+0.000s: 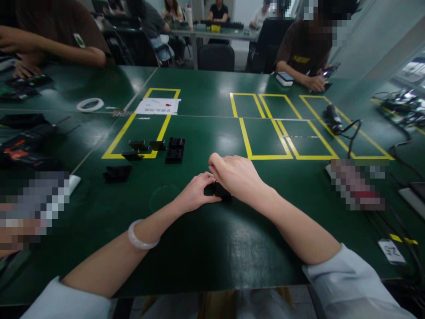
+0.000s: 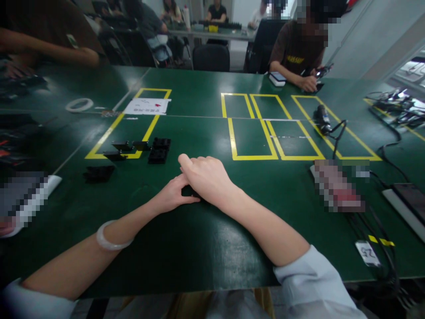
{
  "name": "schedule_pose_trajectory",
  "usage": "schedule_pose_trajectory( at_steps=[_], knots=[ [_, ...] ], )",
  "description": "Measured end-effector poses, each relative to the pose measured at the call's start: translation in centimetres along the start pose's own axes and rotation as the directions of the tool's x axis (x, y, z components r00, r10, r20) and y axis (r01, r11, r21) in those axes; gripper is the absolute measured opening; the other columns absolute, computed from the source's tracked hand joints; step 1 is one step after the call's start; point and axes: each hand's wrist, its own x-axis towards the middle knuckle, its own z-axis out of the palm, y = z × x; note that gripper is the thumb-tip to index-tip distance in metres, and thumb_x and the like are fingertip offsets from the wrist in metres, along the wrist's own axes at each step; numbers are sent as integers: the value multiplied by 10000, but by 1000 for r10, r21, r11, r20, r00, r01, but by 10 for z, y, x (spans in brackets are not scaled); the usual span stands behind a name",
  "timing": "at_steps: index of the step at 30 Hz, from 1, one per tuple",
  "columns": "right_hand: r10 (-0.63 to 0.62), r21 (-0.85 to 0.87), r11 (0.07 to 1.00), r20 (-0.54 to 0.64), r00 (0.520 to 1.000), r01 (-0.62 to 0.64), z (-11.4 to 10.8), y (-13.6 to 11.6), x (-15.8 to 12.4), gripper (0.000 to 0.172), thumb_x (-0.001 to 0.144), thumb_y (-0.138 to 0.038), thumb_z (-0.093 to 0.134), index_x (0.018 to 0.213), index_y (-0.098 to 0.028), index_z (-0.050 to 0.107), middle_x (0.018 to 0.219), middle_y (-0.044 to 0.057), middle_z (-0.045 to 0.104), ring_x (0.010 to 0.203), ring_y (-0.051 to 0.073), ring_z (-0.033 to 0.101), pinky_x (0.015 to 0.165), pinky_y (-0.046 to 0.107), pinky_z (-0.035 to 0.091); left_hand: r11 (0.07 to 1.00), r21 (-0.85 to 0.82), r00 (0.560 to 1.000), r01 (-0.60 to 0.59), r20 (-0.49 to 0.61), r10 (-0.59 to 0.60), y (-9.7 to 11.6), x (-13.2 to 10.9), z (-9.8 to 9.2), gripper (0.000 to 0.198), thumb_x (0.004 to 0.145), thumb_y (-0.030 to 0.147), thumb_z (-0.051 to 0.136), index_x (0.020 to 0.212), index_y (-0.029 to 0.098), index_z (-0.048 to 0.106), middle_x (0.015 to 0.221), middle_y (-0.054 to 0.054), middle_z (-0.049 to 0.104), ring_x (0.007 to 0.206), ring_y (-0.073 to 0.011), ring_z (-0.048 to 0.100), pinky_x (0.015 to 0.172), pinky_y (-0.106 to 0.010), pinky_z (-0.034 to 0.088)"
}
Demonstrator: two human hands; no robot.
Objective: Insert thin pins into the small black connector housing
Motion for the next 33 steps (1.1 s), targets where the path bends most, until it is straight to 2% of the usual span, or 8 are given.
schedule_pose_trajectory(
  at_steps=[6, 11, 19, 26, 33],
  knots=[
    [-18, 10, 1000, -8, 1000, 18, -1, -1, 0, 223, 990, -244, 324, 986, -186, 540, 791, 20, 677, 680, 132, 598, 580, 288, 259, 1000, 3, 1000, 5, 3, -5, 0, 0, 0, 414, 774, 423, 746, 1104, 197, 637, 1196, -87, 616, 1140, -303, 558, 995, -461, 432],
    [11, -11, 1000, 18, 1000, -11, -2, 0, 0, 267, 1003, -325, 321, 977, -179, 543, 745, 42, 682, 677, 144, 601, 586, 286, 255, 1000, -1, 1000, 8, 10, -8, -1, 0, 1, 430, 772, 415, 750, 1127, 204, 633, 1212, -84, 612, 1161, -313, 546, 1008, -469, 419],
    [3, -7, 1000, -9, 1000, -3, 0, -1, -1, 210, 976, -220, 334, 990, -186, 541, 754, 26, 674, 661, 137, 592, 559, 286, 239, 1000, -17, 1000, 5, -1, -5, 0, 0, 0, 368, 771, 420, 748, 1035, 185, 648, 1130, -77, 629, 1084, -287, 576, 953, -435, 448],
    [18, -16, 1000, 24, 1000, -18, 0, 0, 0, 269, 997, -282, 295, 966, -181, 543, 745, 42, 677, 670, 140, 589, 568, 287, 234, 1000, -8, 1000, 10, 2, -10, 0, -1, 1, 401, 764, 400, 758, 1081, 184, 640, 1178, -84, 614, 1122, -298, 559, 993, -453, 424],
    [-8, 15, 1000, 31, 999, 8, -1, -1, 1, 215, 967, -201, 324, 1036, -182, 527, 853, 36, 685, 730, 138, 599, 599, 282, 277, 1000, -3, 1000, -4, -11, 4, -2, 0, 2, 382, 748, 421, 765, 1031, 192, 651, 1107, -64, 631, 1065, -286, 580, 951, -437, 446]
  ],
)
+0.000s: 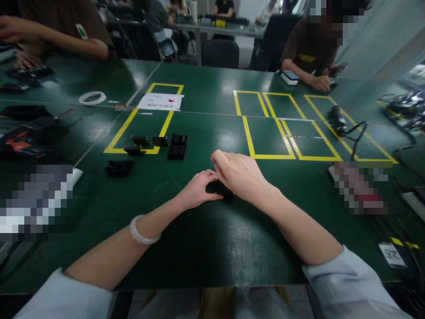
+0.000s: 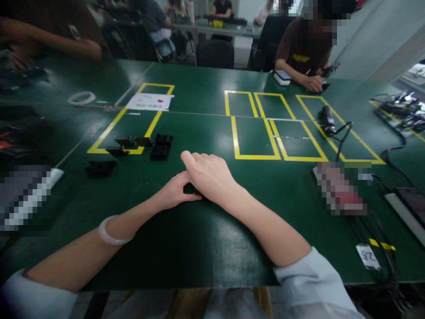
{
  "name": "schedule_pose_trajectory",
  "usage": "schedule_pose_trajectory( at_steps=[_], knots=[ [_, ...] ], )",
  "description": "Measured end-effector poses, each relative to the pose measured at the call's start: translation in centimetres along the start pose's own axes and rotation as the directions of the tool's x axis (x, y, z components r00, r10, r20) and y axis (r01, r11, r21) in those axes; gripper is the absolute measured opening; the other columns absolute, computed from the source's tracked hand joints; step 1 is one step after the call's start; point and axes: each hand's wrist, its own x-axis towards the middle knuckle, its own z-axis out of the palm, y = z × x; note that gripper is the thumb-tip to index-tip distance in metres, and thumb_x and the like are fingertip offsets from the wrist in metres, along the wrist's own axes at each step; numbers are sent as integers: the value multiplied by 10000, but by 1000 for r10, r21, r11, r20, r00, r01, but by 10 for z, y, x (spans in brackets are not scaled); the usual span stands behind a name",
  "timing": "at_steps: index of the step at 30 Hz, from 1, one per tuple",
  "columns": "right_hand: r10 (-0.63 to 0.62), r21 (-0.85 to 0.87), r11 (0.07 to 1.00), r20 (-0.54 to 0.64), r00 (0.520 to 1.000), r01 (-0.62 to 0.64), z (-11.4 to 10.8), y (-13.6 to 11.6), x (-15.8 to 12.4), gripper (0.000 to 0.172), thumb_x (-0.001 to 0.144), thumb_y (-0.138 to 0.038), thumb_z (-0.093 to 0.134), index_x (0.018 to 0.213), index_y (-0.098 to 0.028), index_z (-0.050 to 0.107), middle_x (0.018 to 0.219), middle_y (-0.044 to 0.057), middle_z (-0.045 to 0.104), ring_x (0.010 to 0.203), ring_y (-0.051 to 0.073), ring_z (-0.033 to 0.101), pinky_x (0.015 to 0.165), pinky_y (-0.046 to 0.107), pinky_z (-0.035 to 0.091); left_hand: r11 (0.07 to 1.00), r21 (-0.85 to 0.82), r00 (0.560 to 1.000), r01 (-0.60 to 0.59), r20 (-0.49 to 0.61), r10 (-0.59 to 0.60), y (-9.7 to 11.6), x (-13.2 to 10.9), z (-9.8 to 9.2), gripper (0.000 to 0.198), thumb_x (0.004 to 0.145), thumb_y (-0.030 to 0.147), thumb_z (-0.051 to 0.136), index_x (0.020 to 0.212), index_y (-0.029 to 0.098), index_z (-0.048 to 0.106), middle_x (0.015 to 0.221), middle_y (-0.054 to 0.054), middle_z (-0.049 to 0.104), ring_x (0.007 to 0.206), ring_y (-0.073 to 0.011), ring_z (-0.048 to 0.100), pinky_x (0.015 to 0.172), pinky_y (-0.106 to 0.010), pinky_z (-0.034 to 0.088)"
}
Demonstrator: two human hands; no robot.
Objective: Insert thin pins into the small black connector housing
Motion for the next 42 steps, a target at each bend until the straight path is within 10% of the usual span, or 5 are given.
schedule_pose_trajectory(
  at_steps=[42],
  knots=[
    [20, 9, 1000, 5, 1000, -20, 0, -1, 0, 210, 981, -275, 333, 1014, -185, 520, 784, 23, 670, 664, 123, 565, 578, 267, 251, 1000, -1, 1000, -24, -15, 24, -1, 1, 1, 367, 747, 400, 772, 1024, 190, 654, 1166, -71, 628, 1106, -292, 579, 972, -441, 439]
  ],
)
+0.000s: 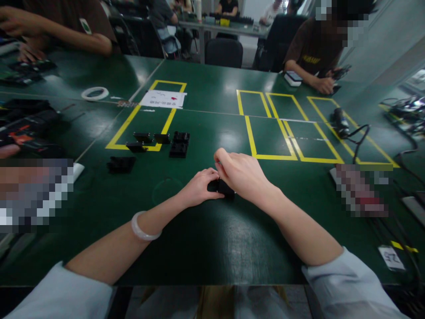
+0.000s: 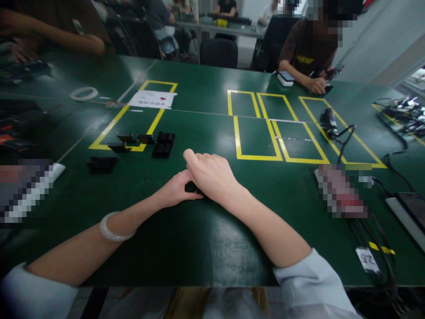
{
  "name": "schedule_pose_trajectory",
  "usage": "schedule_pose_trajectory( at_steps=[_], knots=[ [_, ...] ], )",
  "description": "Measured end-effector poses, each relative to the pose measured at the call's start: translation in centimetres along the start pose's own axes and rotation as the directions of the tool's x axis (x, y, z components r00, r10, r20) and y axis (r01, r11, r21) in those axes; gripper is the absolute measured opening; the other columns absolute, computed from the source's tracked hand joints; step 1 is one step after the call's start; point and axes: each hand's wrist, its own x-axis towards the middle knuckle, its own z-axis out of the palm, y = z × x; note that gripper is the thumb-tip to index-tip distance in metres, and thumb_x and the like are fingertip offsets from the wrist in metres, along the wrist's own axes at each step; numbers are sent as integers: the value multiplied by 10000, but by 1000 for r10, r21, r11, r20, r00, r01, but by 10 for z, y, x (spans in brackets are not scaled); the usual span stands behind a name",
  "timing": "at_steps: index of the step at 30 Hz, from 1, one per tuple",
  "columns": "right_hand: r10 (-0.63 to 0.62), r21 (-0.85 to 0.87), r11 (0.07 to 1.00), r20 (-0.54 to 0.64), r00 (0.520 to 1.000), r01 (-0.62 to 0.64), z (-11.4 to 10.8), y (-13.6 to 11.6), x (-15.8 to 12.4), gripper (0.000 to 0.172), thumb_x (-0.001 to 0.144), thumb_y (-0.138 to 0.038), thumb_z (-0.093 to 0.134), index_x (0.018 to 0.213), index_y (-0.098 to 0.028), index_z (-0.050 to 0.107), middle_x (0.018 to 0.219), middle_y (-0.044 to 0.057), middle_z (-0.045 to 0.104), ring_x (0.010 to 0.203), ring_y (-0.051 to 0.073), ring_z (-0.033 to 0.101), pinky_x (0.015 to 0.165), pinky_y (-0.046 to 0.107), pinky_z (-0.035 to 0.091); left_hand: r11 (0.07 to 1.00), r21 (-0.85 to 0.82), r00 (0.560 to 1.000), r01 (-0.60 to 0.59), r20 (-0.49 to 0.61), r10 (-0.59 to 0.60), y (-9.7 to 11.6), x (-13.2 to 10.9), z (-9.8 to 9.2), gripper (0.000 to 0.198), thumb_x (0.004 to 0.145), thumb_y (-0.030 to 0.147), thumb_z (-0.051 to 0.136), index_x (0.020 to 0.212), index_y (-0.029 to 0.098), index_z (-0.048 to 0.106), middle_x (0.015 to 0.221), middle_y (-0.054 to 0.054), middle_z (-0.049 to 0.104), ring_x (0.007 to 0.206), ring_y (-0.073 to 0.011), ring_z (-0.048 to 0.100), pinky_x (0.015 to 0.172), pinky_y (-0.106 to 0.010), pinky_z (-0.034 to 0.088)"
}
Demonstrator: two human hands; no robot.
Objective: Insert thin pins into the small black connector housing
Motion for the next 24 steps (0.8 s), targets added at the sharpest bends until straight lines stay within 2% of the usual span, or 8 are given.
schedule_pose_trajectory(
  at_steps=[3, 9, 15, 21, 24],
  knots=[
    [-6, -6, 1000, -3, 1000, 6, 1, 1, 0, 254, 994, -349, 329, 998, -186, 524, 763, 24, 665, 663, 126, 563, 584, 273, 249, 1000, -2, 1000, 6, 5, -6, 0, 0, 0, 384, 757, 399, 762, 1062, 194, 653, 1172, -74, 627, 1108, -294, 579, 974, -447, 439],
    [0, -2, 1000, -3, 1000, 0, 1, 0, 0, 232, 977, -230, 297, 1012, -188, 523, 777, 15, 660, 649, 118, 547, 577, 271, 247, 1000, -11, 1000, -10, 4, 10, -1, -1, 0, 368, 748, 392, 773, 1034, 190, 658, 1207, -80, 617, 1156, -297, 556, 1020, -461, 408],
    [-5, 3, 1000, -6, 1000, 5, 0, 0, 0, 249, 990, -312, 314, 996, -186, 529, 777, 22, 664, 660, 124, 554, 582, 277, 253, 1000, -4, 1000, 15, 10, -15, 0, -1, 0, 402, 747, 396, 772, 1070, 191, 649, 1220, -87, 609, 1159, -304, 554, 1018, -463, 411],
    [8, 5, 1000, 6, 1000, -8, 0, 0, 0, 236, 966, -219, 300, 1028, -187, 525, 809, 20, 668, 661, 123, 558, 578, 279, 253, 1000, -3, 1000, -7, 11, 7, 0, 0, 0, 334, 746, 388, 775, 985, 188, 655, 1175, -73, 628, 1138, -292, 564, 997, -444, 418],
    [2, 14, 1000, -4, 1000, -2, -1, 0, -1, 236, 977, -259, 309, 1031, -180, 525, 812, 24, 669, 676, 125, 565, 584, 275, 257, 1000, 7, 1000, 0, 6, 0, -1, 0, 0, 355, 741, 394, 779, 998, 184, 652, 1172, -77, 628, 1130, -291, 566, 989, -441, 424]
  ],
)
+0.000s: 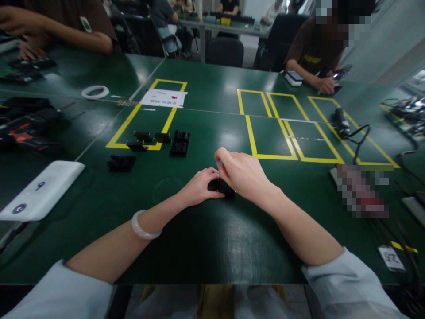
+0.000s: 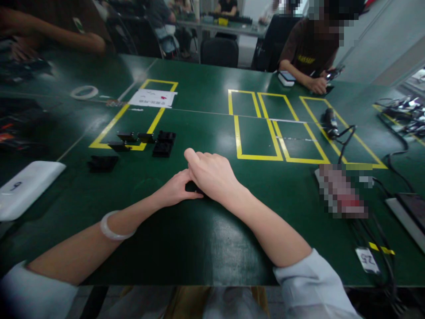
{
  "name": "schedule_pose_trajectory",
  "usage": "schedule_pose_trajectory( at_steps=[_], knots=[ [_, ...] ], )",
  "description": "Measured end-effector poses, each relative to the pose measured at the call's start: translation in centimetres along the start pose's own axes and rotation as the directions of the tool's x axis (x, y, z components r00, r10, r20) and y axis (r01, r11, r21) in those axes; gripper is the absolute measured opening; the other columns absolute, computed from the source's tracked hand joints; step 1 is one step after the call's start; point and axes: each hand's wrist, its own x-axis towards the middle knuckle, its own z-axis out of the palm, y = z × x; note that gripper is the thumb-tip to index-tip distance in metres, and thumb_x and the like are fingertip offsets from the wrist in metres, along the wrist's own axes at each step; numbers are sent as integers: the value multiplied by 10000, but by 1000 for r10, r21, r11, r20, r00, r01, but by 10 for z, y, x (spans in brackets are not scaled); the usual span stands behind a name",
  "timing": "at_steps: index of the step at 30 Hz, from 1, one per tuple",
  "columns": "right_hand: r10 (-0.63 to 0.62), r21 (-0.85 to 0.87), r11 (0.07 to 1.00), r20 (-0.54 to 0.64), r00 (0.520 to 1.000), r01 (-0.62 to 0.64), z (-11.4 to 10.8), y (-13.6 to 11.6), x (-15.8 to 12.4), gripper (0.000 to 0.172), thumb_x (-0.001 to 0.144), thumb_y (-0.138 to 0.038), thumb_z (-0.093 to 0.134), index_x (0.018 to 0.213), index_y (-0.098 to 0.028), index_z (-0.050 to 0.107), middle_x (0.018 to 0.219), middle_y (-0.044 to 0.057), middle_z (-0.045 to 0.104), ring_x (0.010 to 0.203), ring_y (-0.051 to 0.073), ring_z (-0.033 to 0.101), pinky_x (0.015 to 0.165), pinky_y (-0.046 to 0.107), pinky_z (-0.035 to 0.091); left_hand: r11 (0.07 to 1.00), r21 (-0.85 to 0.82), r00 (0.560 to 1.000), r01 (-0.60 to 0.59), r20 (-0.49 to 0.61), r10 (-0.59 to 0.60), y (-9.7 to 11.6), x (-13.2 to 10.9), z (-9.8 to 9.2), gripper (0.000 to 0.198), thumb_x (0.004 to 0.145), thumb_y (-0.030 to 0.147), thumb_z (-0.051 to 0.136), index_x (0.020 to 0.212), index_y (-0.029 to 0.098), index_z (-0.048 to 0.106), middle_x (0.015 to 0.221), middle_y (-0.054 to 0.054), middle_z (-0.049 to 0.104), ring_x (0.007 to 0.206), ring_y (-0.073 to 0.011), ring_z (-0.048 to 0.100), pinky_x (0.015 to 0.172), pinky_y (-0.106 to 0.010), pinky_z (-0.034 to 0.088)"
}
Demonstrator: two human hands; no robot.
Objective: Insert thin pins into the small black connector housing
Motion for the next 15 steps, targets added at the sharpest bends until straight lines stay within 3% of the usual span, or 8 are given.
schedule_pose_trajectory(
  at_steps=[3, 10, 15],
  knots=[
    [-5, -10, 1000, -13, 1000, 5, 1, 1, 0, 248, 990, -311, 320, 994, -186, 534, 778, 24, 663, 671, 126, 560, 583, 275, 250, 1000, 1, 1000, 9, 6, -9, 1, 0, 0, 375, 746, 393, 774, 1039, 193, 653, 1199, -78, 620, 1153, -296, 556, 1011, -450, 412],
    [0, -15, 1000, -24, 1000, -1, 1, 0, -1, 228, 966, -220, 309, 996, -187, 533, 772, 16, 656, 652, 122, 547, 580, 271, 251, 1000, -10, 1000, 1, 10, -1, 1, 0, -1, 344, 742, 390, 775, 999, 194, 657, 1187, -69, 627, 1140, -293, 563, 996, -446, 419],
    [-25, -10, 1000, -55, 998, 25, 2, 2, -1, 263, 989, -355, 335, 982, -184, 534, 773, 21, 660, 663, 129, 559, 589, 272, 256, 1000, -11, 1000, 15, 3, -15, 1, -1, 0, 383, 753, 413, 759, 1059, 210, 654, 1184, -63, 625, 1112, -293, 573, 977, -451, 435]
  ],
)
